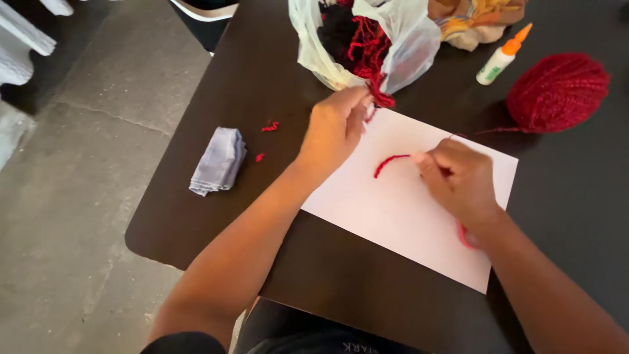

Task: Tying and cutting small bundles of red yarn to create craft elements

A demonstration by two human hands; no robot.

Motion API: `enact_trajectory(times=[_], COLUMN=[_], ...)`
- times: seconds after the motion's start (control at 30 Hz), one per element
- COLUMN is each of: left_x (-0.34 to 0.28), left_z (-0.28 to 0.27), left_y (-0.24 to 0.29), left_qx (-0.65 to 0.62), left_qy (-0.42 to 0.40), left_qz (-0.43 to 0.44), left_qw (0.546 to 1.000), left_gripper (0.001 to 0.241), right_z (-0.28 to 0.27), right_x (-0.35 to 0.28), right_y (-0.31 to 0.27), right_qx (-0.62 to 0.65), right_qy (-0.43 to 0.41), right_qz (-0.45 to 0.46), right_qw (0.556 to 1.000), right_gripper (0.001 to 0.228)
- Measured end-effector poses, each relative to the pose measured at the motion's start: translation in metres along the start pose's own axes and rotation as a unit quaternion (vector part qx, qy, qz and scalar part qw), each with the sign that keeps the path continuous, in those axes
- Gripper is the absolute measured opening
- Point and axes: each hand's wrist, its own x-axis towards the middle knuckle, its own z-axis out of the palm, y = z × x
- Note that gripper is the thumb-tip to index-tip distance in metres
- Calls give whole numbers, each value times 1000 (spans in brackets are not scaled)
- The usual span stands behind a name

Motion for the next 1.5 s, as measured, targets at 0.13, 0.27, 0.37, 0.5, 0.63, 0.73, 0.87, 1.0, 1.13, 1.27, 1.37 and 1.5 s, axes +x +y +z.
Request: enact_trajectory(times=[0.13, 0.27, 0.37, 0.5, 0.63, 0.73, 0.87, 1.0, 1.13, 1.27, 1.37, 1.5], left_x=[11, 45, 88, 132, 138, 136, 142, 137, 101, 29, -40, -88], left_z=[-15, -6, 9, 28, 34, 30, 27, 5, 0, -13, 14, 33], left_y=[1, -12, -47, -88, -77, -65, -67, -44, -23, 57, 37, 28], left_qx=[168, 244, 301, 252, 320, 268, 311, 168, 277, 127, 219, 175], left_qy=[10, -24, -38, -177, -227, -226, -271, -297, -214, -70, -206, -232], left_qz=[-46, -106, -42, -86, -163, -161, -158, -196, -68, -71, 9, 56], left_qw=[985, 964, 952, 948, 905, 923, 897, 919, 934, 987, 954, 955], left_gripper=[12, 14, 20, 24, 36, 17, 21, 43, 48, 23, 43, 45], right_z=[10, 5, 1, -1, 0, 2, 2, 3, 0, 1, -1, -2], right_x=[-12, -7, -3, -4, -3, -3, -3, -2, -2, -3, -7, -8], right_y=[19, 1, -13, -12, -13, -12, -15, -15, -20, -9, -14, -20], right_qx=[-34, -44, -15, -12, 7, 2, -10, -22, -17, -4, 8, 24], right_qy=[2, -1, -19, -37, -33, -27, -27, -40, -55, -57, -70, -79], right_qz=[-38, -47, -37, -31, -27, -46, -45, -40, -22, -38, 4, 31], right_qw=[999, 998, 999, 999, 999, 999, 999, 998, 998, 998, 998, 996], right_gripper=[32, 40, 49, 47, 48, 53, 53, 52, 49, 42, 37, 45])
